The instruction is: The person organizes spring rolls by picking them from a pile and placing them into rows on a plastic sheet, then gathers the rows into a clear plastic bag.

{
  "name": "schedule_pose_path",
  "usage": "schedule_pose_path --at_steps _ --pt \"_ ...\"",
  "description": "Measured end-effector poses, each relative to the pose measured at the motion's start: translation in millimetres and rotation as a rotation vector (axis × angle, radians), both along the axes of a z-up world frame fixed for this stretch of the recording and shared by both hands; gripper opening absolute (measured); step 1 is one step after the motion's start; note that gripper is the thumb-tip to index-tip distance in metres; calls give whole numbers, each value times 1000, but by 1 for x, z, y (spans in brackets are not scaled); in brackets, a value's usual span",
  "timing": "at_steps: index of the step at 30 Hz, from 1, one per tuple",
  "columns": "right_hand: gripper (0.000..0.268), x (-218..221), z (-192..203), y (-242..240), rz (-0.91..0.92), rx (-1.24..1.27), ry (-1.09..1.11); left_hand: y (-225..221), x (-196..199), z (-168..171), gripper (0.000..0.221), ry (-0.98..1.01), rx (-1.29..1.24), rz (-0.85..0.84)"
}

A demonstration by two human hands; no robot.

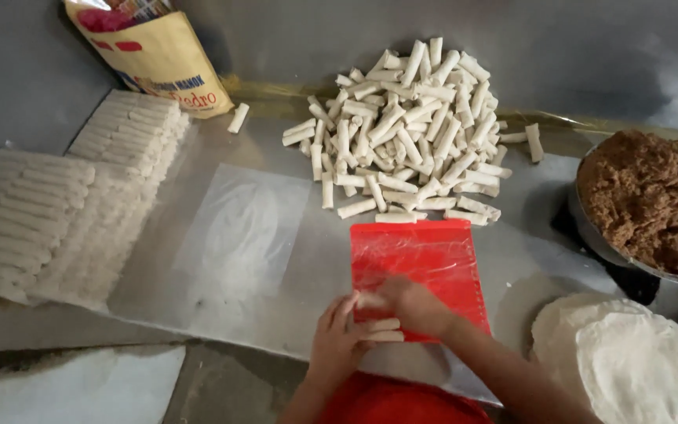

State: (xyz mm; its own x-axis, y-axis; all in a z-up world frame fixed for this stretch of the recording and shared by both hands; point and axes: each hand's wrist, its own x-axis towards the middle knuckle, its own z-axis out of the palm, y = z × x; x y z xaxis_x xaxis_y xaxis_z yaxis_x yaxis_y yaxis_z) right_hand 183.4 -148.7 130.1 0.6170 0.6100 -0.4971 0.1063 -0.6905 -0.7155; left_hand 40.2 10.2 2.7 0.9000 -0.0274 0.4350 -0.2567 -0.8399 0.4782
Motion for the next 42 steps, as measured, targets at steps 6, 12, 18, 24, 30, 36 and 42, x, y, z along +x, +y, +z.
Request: schedule_pose_path --at_steps 6,12,18,24,30,36,42 --pt "15 62 -106 1 548 298 -521 -5 0 -20 49 216 -67 -132" --pt "36 155 -127 77 201 144 -1204 -21 -3 -38 68 316 109 -61" --pt "39 165 -115 112 435 -224 -1221 -25 -2 -24 63 197 128 -34" --pt "41 93 -80 49 568 269 -980 -25 -6 -19 57 166 107 -37" --pt "19 32 -105 -2 412 120 -292 -29 -4 -27 34 20 290 92" --pt "14 100 -127 33 732 293 -677 -23 0 -11 53 166 -19 -113" --pt "25 148 -98 156 -121 -108 -581 -28 1 -60 69 28 118 -52"
